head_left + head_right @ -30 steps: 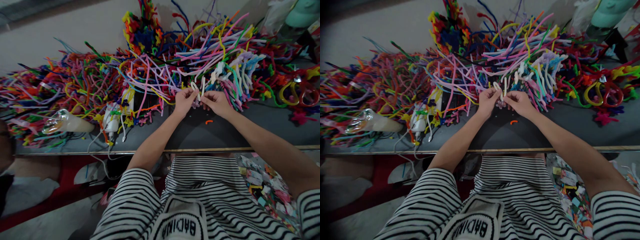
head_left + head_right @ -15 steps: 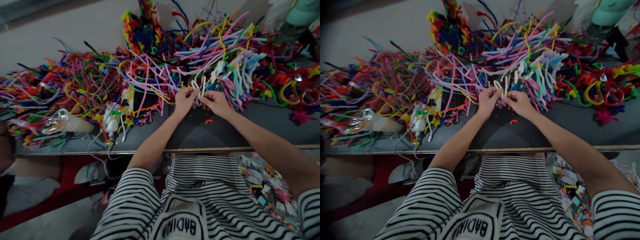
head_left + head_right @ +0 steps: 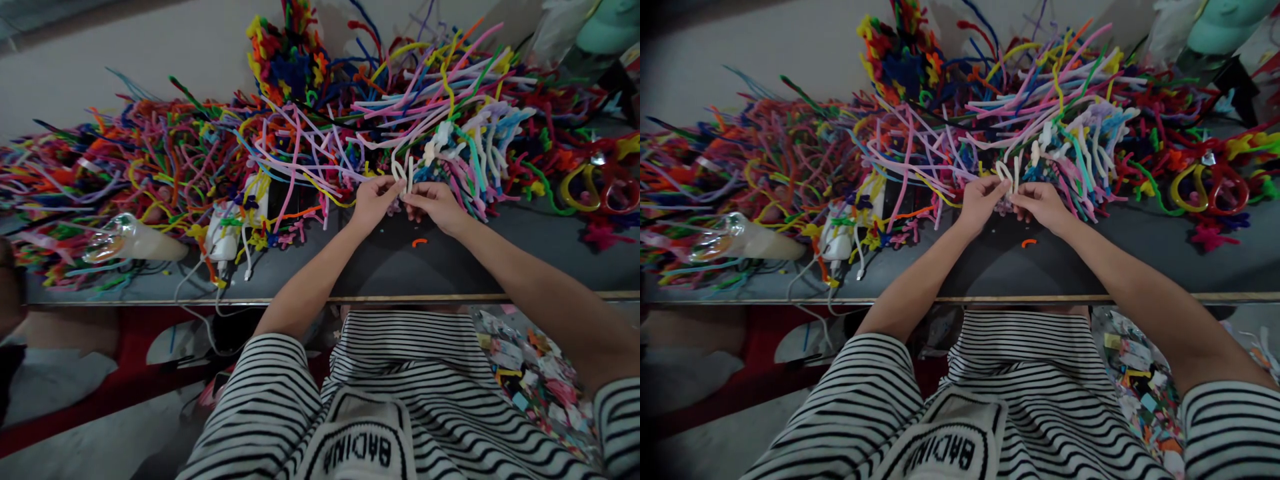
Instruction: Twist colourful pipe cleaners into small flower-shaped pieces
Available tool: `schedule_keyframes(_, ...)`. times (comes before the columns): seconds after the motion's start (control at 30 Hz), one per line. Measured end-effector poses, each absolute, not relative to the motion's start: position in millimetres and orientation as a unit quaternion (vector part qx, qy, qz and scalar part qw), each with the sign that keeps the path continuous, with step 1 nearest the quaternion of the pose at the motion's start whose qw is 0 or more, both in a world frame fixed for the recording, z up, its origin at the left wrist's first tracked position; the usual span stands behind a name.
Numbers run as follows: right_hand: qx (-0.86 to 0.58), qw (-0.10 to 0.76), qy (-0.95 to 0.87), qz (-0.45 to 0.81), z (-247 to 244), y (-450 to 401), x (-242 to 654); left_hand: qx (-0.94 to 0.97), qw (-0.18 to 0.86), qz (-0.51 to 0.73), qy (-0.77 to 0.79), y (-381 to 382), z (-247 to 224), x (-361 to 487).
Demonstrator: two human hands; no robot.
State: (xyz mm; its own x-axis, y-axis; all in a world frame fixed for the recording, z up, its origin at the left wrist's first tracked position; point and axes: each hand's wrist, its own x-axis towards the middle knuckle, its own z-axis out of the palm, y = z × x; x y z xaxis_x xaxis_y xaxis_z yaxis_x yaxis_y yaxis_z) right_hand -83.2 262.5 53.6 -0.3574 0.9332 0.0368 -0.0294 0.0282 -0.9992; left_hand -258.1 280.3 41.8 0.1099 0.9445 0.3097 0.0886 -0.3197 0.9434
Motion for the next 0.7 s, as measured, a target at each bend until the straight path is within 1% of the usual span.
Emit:
schedule_keyframes(0.17,-0.377,0.401,-0.605,0.576,51,264,-82,0.599,0.434,0.516,0.432,279,42,-256)
schedule_keyframes(0.3,-0.377,0.416,-0.586,0.584,48,266,-83,0.580,0.448,0.524,0.433,279,41,-254)
schedule_keyframes(0.57,-0.372,0.425,-0.609,0.557,48,265,-85,0.557,0.424,0.550,0.455,280,35,-252)
schedule_keyframes(0.7,-0.380,0.436,-0.635,0.512,49,264,-84,0.541,0.425,0.559,0.464,282,32,-250)
